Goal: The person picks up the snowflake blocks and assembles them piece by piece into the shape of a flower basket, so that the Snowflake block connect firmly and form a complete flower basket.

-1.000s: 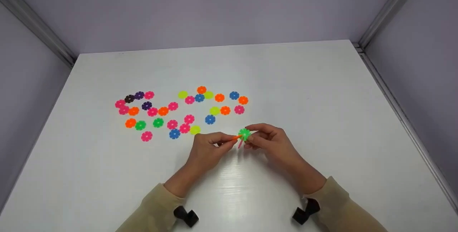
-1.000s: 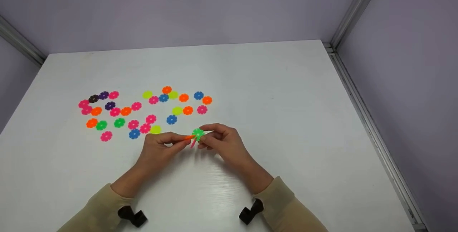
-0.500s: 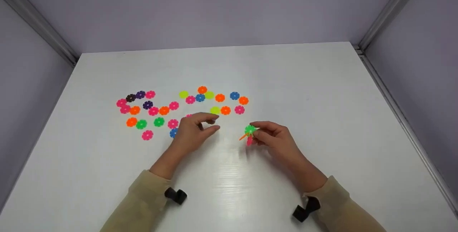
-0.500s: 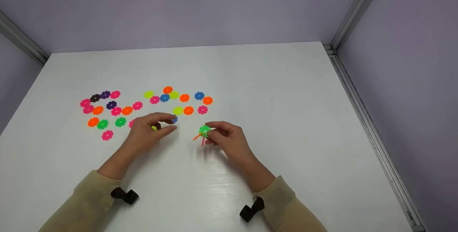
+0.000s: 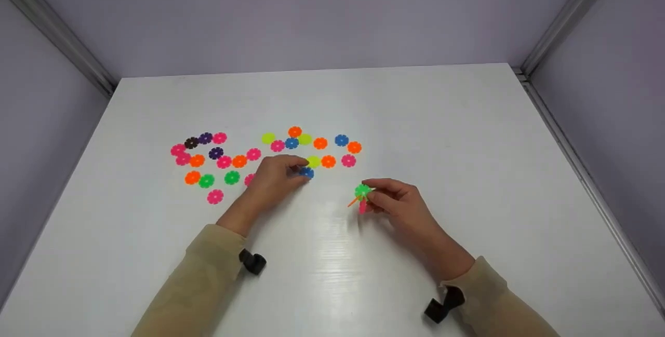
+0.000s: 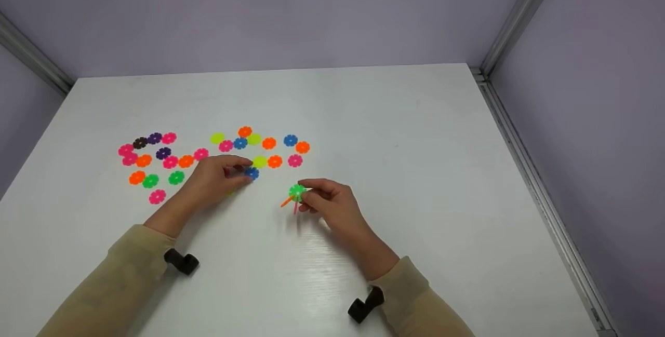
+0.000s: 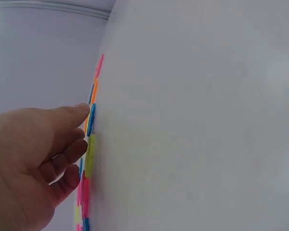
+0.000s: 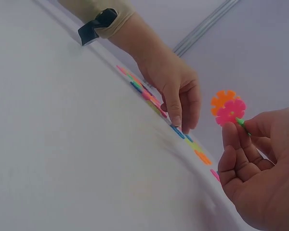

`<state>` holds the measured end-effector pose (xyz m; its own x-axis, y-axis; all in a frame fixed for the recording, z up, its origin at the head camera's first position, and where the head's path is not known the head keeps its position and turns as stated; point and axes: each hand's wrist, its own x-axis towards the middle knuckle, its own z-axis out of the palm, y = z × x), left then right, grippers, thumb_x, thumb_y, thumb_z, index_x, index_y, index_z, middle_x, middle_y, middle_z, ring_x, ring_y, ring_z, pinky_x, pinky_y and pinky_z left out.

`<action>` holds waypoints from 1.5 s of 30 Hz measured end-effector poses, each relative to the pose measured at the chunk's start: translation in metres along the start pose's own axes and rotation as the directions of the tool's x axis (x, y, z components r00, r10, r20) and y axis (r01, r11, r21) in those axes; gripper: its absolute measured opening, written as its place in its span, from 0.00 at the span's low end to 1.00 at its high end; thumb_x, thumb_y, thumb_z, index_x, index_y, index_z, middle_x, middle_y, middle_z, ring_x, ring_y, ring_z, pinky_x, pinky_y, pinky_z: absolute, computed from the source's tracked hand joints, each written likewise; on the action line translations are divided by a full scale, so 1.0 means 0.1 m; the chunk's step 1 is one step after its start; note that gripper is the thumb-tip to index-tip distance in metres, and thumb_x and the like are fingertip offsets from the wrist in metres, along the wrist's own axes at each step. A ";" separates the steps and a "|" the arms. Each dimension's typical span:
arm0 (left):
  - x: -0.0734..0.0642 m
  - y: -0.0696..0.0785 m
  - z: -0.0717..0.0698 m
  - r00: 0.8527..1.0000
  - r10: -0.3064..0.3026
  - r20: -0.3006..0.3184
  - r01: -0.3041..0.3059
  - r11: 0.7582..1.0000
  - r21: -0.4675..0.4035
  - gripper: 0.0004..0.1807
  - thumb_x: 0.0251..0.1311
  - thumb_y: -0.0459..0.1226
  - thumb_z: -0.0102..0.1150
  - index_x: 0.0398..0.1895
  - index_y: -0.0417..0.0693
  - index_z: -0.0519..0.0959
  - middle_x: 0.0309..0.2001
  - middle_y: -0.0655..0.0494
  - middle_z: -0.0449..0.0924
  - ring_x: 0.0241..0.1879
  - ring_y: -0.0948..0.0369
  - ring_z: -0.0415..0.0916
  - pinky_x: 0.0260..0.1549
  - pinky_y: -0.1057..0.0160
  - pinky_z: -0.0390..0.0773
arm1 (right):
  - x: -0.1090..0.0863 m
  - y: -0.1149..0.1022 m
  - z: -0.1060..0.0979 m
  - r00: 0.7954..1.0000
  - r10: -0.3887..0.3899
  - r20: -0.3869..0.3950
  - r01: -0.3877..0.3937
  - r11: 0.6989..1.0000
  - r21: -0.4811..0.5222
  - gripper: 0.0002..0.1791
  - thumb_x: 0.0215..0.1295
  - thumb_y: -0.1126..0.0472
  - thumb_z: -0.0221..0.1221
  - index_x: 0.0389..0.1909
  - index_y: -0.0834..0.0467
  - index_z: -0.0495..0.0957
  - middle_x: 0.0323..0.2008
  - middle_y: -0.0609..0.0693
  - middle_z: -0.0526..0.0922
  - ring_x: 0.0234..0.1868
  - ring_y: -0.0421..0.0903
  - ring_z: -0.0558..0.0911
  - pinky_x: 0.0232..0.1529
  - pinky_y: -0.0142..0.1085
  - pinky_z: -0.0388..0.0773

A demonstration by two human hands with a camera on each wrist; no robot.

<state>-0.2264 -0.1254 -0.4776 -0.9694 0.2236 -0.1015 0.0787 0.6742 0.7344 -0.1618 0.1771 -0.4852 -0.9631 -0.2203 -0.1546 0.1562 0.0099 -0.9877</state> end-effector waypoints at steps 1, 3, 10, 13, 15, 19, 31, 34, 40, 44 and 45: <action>0.01 0.00 0.00 1.000 -0.001 0.004 0.001 1.000 0.009 0.23 0.66 0.39 0.74 0.65 0.51 0.84 0.58 0.55 0.84 0.60 0.55 0.78 0.59 0.55 0.82 | 0.00 0.00 0.00 1.000 0.001 0.000 -0.001 1.000 -0.002 0.16 0.76 0.62 0.63 0.61 0.59 0.85 0.49 0.58 0.87 0.42 0.51 0.89 0.52 0.40 0.86; 0.01 0.00 0.00 1.000 -0.007 0.009 0.006 1.000 0.019 0.23 0.67 0.38 0.73 0.64 0.51 0.85 0.58 0.54 0.84 0.60 0.55 0.78 0.59 0.55 0.82 | 0.00 0.00 0.00 1.000 0.005 0.002 -0.005 1.000 -0.005 0.16 0.76 0.62 0.63 0.61 0.59 0.85 0.49 0.58 0.87 0.42 0.50 0.89 0.52 0.40 0.86; 0.00 0.02 0.00 1.000 0.014 0.006 -0.014 1.000 0.009 0.25 0.64 0.35 0.75 0.65 0.51 0.84 0.55 0.54 0.82 0.57 0.55 0.78 0.59 0.55 0.82 | 0.00 -0.01 0.00 1.000 -0.006 0.019 0.006 1.000 -0.028 0.16 0.77 0.62 0.63 0.61 0.60 0.85 0.52 0.58 0.86 0.44 0.50 0.88 0.52 0.40 0.86; -0.06 0.06 0.04 0.999 0.037 0.015 -0.037 0.999 0.002 0.23 0.64 0.35 0.75 0.62 0.52 0.85 0.50 0.56 0.82 0.52 0.57 0.78 0.55 0.58 0.83 | -0.01 -0.01 0.00 1.000 -0.001 0.021 0.002 0.999 -0.038 0.17 0.77 0.62 0.63 0.62 0.60 0.85 0.53 0.58 0.86 0.45 0.50 0.88 0.52 0.39 0.86; -0.11 0.11 0.08 0.998 0.060 0.005 -0.060 0.998 -0.014 0.17 0.65 0.37 0.74 0.57 0.53 0.88 0.46 0.58 0.82 0.48 0.58 0.78 0.51 0.59 0.83 | -0.01 -0.01 0.01 1.000 -0.002 0.024 0.004 0.999 -0.047 0.17 0.76 0.62 0.64 0.62 0.60 0.85 0.53 0.57 0.86 0.47 0.51 0.88 0.52 0.39 0.86; -0.26 0.26 0.19 0.987 0.145 -0.068 -0.150 0.986 -0.072 0.08 0.65 0.38 0.75 0.46 0.55 0.92 0.41 0.64 0.86 0.41 0.60 0.79 0.43 0.61 0.83 | -0.02 -0.01 0.01 1.000 -0.017 0.026 0.018 0.998 -0.059 0.15 0.75 0.62 0.65 0.59 0.59 0.85 0.47 0.59 0.87 0.44 0.53 0.88 0.51 0.40 0.87; -0.65 0.46 0.51 0.907 0.384 -0.175 -0.415 0.888 -0.200 0.15 0.68 0.33 0.70 0.56 0.42 0.88 0.46 0.59 0.91 0.42 0.67 0.85 0.45 0.62 0.87 | -0.05 -0.05 0.01 0.991 -0.104 0.078 0.110 0.991 -0.073 0.14 0.75 0.63 0.64 0.57 0.63 0.84 0.46 0.61 0.88 0.42 0.51 0.87 0.48 0.38 0.87; -0.67 0.47 0.54 0.909 0.374 -0.183 -0.409 0.883 -0.228 0.16 0.68 0.33 0.71 0.57 0.42 0.88 0.47 0.59 0.91 0.41 0.67 0.86 0.44 0.61 0.87 | -0.06 -0.06 0.02 0.991 -0.105 0.079 0.112 0.991 -0.079 0.14 0.75 0.62 0.65 0.56 0.62 0.85 0.47 0.58 0.88 0.43 0.51 0.87 0.48 0.37 0.87; -0.68 0.44 0.58 0.906 0.382 -0.182 -0.418 0.876 -0.241 0.16 0.68 0.33 0.71 0.58 0.42 0.88 0.49 0.58 0.91 0.44 0.67 0.88 0.43 0.61 0.87 | -0.07 -0.05 0.03 0.988 -0.123 0.090 0.129 0.989 -0.070 0.13 0.75 0.63 0.64 0.56 0.63 0.85 0.46 0.59 0.88 0.41 0.51 0.87 0.48 0.38 0.87; -0.68 0.43 0.59 0.900 0.396 -0.185 -0.432 0.869 -0.241 0.16 0.67 0.32 0.71 0.57 0.43 0.88 0.49 0.59 0.91 0.45 0.68 0.88 0.42 0.61 0.87 | -0.07 -0.05 0.02 0.983 -0.141 0.117 0.149 0.987 -0.060 0.13 0.75 0.64 0.64 0.56 0.65 0.85 0.46 0.60 0.89 0.40 0.50 0.88 0.47 0.38 0.87; -0.68 0.42 0.59 0.898 0.399 -0.184 -0.435 0.868 -0.239 0.15 0.67 0.32 0.72 0.56 0.44 0.89 0.49 0.59 0.91 0.45 0.68 0.88 0.41 0.61 0.87 | -0.07 -0.05 0.02 0.982 -0.144 0.125 0.152 0.987 -0.056 0.13 0.75 0.64 0.64 0.56 0.65 0.85 0.46 0.60 0.89 0.40 0.50 0.88 0.47 0.38 0.87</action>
<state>-0.1436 -0.0702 -0.4796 -0.8822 0.3404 0.3253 0.4339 0.3197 0.8423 -0.1555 0.1764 -0.4793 -0.9404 -0.3399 -0.0060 -0.0047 0.0307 -0.9995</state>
